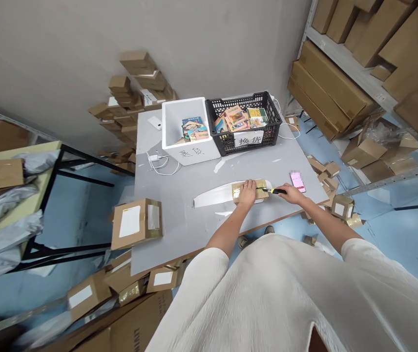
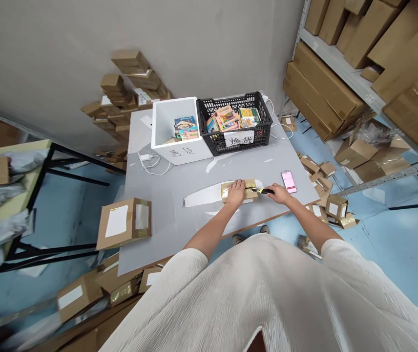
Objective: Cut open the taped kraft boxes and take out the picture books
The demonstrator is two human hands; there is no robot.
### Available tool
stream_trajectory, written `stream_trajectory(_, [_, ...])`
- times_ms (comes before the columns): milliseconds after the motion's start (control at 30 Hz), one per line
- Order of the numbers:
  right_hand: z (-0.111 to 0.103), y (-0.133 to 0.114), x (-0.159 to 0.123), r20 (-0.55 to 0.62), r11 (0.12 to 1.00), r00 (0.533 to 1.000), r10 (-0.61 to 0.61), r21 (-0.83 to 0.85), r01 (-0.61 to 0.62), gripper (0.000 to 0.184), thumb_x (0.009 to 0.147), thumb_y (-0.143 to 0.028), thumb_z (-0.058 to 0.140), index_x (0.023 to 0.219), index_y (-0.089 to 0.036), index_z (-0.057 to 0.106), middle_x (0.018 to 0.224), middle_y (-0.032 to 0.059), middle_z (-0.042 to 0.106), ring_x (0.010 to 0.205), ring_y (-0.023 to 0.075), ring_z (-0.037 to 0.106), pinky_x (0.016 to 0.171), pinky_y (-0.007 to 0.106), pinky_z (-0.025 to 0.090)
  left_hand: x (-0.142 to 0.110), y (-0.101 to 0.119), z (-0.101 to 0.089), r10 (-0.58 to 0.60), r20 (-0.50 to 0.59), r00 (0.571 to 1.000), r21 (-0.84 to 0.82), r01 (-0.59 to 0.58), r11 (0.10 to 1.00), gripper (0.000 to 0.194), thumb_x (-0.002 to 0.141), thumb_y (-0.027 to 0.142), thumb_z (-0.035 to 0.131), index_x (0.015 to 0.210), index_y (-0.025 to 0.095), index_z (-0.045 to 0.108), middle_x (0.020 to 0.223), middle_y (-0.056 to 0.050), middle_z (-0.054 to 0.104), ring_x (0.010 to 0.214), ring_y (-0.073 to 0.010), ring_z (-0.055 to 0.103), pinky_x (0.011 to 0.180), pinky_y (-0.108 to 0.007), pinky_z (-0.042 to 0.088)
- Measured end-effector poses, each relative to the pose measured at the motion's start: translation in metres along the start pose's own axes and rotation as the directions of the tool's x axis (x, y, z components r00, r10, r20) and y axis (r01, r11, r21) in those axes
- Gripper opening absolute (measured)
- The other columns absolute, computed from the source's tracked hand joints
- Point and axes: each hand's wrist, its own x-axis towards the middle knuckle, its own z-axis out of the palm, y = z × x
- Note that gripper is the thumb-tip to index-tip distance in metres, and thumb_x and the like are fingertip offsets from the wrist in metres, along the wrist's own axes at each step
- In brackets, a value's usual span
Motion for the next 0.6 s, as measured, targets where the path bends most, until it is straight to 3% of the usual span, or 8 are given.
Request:
stream_trajectory(133, [0.010, -0.006, 0.000, -0.075, 0.999, 0.997, 0.011, 0.053, -0.007, 0.042, 0.108, -0.034, 0.057, 0.147, -0.025, 0.070, 0.131, 0.0133, 0.073, 0.119, 0.0295, 0.067, 0.103, 0.039, 0.052, -0.003, 0.001, 0.000, -0.013, 0.000, 1.000, -0.006, 0.013, 1.000, 0.068, 0.100, 0.010, 0.037, 0.168, 0.015, 0.041, 0.168, -0.021, 0.048, 0.159, -0.0332, 0.040, 0.127, -0.049, 0.032])
stream_trajectory(367, [0.005, 0.014, 0.003, -0.143, 0.994, 0.988, 0.049, -0.094, -0.062, 0.049, 0.107, -0.037, 0.054, 0.153, -0.025, 0.066, 0.135, 0.0179, 0.068, 0.124, 0.0368, 0.062, 0.103, 0.046, 0.048, -0.006, 0.000, 0.000, -0.019, 0.018, 1.000, -0.044, 0.020, 0.999, 0.075, 0.098, 0.011, 0.042, 0.172, 0.018, 0.036, 0.171, -0.022, 0.047, 0.162, -0.0351, 0.038, 0.128, -0.056, 0.033])
stream_trajectory(500, [0.001, 0.028, 0.013, -0.238, 0.987, 0.960, 0.148, -0.029, -0.159, 0.052, 0.106, -0.037, 0.054, 0.155, -0.023, 0.062, 0.138, 0.0182, 0.067, 0.125, 0.0379, 0.060, 0.104, 0.047, 0.050, -0.008, -0.001, 0.004, -0.023, 0.017, 1.000, -0.070, 0.024, 0.997, 0.074, 0.099, 0.013, 0.042, 0.173, 0.019, 0.035, 0.174, -0.020, 0.045, 0.165, -0.0343, 0.035, 0.131, -0.057, 0.030])
stream_trajectory(600, [0.004, 0.022, 0.026, -0.227, 0.992, 0.966, 0.127, 0.048, -0.119, 0.052, 0.106, -0.040, 0.056, 0.153, -0.020, 0.063, 0.136, 0.0183, 0.067, 0.126, 0.0359, 0.062, 0.107, 0.045, 0.050, -0.012, -0.002, 0.003, -0.035, 0.005, 0.999, -0.098, 0.036, 0.995, 0.064, 0.105, 0.023, 0.038, 0.169, 0.016, 0.040, 0.177, -0.019, 0.040, 0.167, -0.0327, 0.031, 0.134, -0.053, 0.026])
